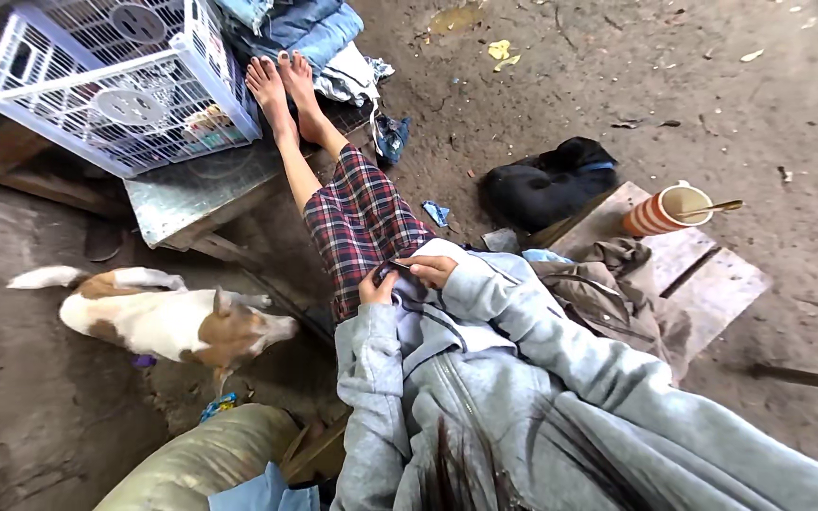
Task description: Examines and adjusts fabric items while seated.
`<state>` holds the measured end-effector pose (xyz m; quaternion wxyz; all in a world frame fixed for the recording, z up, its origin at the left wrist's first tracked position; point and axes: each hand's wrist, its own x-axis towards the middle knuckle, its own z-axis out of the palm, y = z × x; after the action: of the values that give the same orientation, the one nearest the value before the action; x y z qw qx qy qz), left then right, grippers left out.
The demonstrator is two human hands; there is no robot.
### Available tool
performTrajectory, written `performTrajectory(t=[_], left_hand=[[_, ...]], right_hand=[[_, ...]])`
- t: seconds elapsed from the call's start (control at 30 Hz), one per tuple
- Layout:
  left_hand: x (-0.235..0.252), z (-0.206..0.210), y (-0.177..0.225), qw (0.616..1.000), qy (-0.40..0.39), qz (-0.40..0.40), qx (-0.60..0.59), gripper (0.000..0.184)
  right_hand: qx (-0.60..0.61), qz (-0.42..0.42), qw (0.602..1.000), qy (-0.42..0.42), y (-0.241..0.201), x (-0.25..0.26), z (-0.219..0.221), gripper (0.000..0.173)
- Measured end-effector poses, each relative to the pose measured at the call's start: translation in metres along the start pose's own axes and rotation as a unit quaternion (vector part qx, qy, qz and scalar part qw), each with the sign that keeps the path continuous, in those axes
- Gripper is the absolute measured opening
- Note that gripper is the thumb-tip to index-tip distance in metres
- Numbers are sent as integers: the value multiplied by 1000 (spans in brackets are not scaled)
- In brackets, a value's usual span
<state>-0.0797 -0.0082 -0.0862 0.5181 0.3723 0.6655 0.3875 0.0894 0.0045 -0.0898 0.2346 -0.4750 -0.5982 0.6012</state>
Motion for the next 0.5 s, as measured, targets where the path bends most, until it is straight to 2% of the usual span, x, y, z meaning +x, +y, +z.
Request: performTrajectory(t=[0.2,0.3,0.5], left_hand=[[-3,1,6,999,18,-43,-6,25],[-4,2,5,998,32,-50,-31,23],[-5,1,0,998,38,-10,-52,19]], right_hand=[[-159,-66,985,11,-4,-6,3,41],[-224,-58,973,7,-6,-9,5,43],[-281,-31,959,-7,-14,-14,5,46]])
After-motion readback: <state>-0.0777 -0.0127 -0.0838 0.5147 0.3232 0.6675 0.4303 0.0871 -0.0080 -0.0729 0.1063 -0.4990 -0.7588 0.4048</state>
